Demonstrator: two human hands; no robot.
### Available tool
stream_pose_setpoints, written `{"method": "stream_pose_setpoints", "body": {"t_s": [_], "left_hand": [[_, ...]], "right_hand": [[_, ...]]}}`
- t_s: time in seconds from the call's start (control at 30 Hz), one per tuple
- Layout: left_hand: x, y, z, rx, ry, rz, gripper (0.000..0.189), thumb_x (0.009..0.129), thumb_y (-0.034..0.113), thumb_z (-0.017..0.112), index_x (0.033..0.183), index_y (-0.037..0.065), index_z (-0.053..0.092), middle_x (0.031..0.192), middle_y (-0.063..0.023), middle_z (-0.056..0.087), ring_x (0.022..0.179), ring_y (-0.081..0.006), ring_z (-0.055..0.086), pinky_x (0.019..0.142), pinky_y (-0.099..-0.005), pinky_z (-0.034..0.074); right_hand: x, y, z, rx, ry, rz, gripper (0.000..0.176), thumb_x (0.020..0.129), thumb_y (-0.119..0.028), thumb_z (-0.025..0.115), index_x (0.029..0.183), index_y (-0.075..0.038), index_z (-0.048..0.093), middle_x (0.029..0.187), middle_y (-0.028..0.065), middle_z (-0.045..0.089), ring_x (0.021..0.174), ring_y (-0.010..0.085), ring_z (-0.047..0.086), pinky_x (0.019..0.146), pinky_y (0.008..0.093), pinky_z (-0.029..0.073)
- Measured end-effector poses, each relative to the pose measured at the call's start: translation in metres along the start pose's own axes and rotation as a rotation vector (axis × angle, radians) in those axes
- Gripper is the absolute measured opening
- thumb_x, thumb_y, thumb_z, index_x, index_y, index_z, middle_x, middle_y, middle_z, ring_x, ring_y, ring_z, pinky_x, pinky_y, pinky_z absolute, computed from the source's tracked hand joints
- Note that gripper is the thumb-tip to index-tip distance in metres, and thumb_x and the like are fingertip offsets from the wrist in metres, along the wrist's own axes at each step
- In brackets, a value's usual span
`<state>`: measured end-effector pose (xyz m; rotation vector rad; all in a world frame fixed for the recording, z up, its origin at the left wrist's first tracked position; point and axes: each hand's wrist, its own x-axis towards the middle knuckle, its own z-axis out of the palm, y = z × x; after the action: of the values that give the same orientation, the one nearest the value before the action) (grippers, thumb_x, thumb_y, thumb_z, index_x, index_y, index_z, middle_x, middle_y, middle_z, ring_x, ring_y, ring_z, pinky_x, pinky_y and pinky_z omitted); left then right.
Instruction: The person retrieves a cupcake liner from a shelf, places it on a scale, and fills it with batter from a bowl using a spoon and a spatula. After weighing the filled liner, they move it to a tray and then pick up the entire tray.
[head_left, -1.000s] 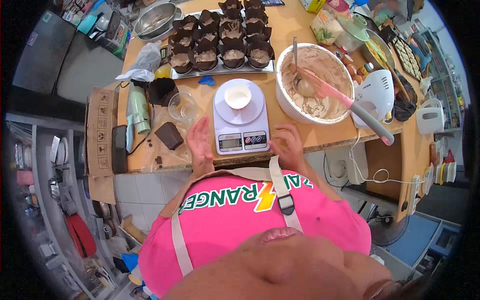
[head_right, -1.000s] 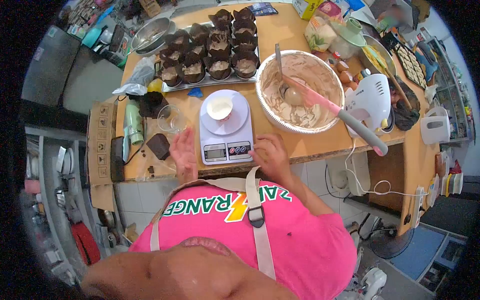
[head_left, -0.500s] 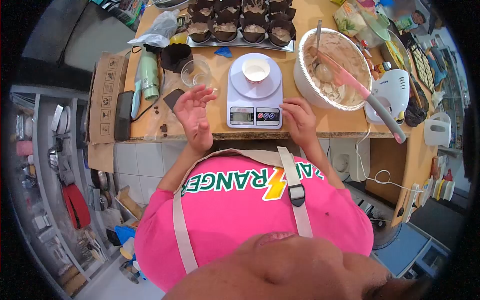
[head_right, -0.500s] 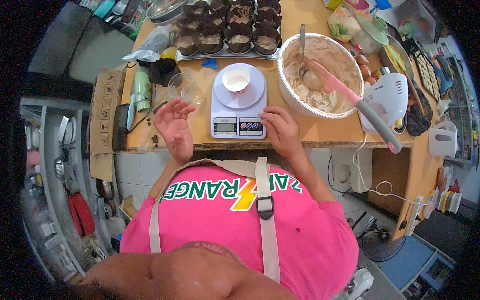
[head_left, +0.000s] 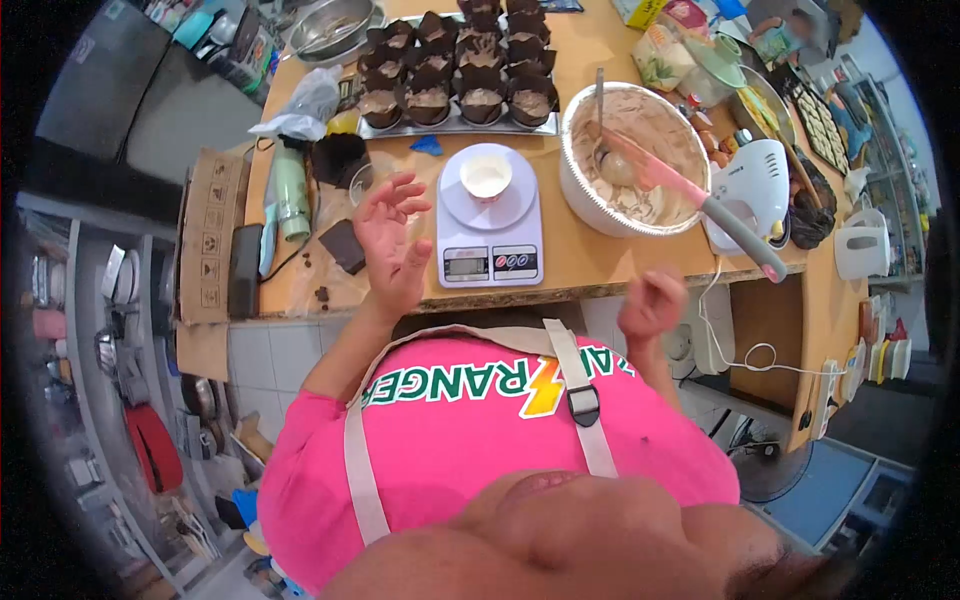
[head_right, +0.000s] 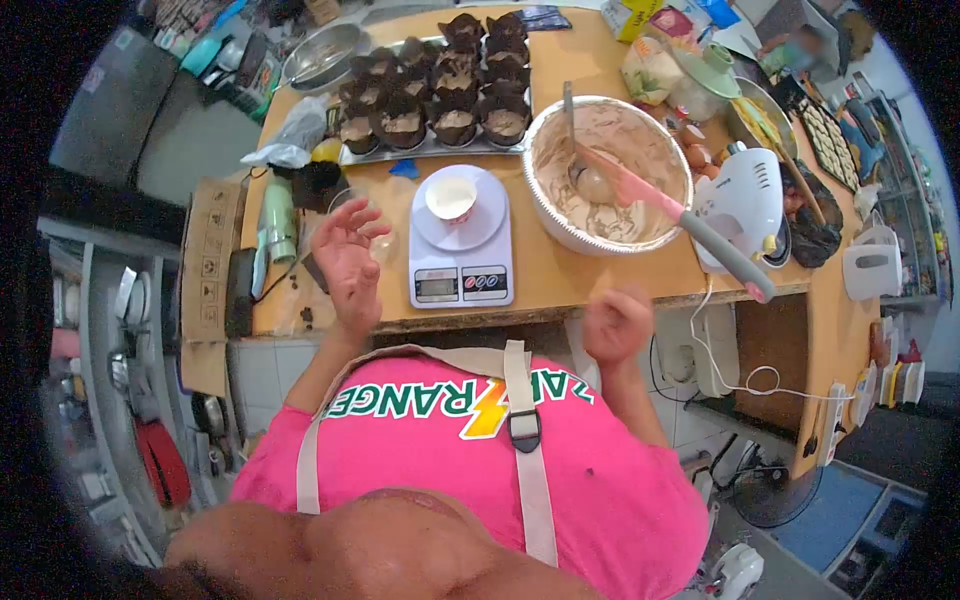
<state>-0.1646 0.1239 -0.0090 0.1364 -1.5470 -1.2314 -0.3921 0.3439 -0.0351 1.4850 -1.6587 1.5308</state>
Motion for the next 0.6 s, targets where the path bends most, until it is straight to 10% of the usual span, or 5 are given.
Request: {"method": "stream_pose_setpoints", "body": {"t_s": [0.17, 0.3, 0.6], "left_hand": [[0.032, 0.008, 0.010, 0.204, -0.183, 0.038, 0.054, 0.086, 0.025, 0.069, 0.127, 0.005, 0.041, 0.135, -0.0199, 0.041, 0.119, -0.0283, 0.046, 0.098, -0.0389, 0.037], [0.051, 0.019, 0.026, 0.485, -0.386, 0.117, 0.051, 0.079, 0.025, 0.073, 0.119, 0.006, 0.048, 0.128, -0.0193, 0.047, 0.119, -0.0351, 0.045, 0.101, -0.0443, 0.034], [0.152, -0.004, 0.093, 0.811, -0.604, 0.452, 0.054, 0.080, 0.030, 0.070, 0.122, 0.004, 0.050, 0.126, -0.0180, 0.049, 0.118, -0.0357, 0.046, 0.101, -0.0430, 0.037]], "right_hand": [[0.053, 0.004, -0.086, -0.441, 0.319, -0.304, 0.026, 0.083, -0.012, 0.067, 0.100, -0.003, 0.049, 0.093, 0.0114, 0.054, 0.090, 0.0250, 0.053, 0.081, 0.0359, 0.044], [0.124, -0.019, -0.115, -0.952, -0.172, -0.243, 0.044, 0.078, -0.025, 0.074, 0.115, -0.011, 0.056, 0.112, 0.0099, 0.055, 0.099, 0.0270, 0.053, 0.079, 0.0391, 0.045], [0.163, -0.018, -0.093, -0.917, -0.788, 0.248, 0.052, 0.080, -0.029, 0.069, 0.127, -0.013, 0.052, 0.110, 0.0100, 0.061, 0.087, 0.0301, 0.062, 0.073, 0.0408, 0.049]]}}
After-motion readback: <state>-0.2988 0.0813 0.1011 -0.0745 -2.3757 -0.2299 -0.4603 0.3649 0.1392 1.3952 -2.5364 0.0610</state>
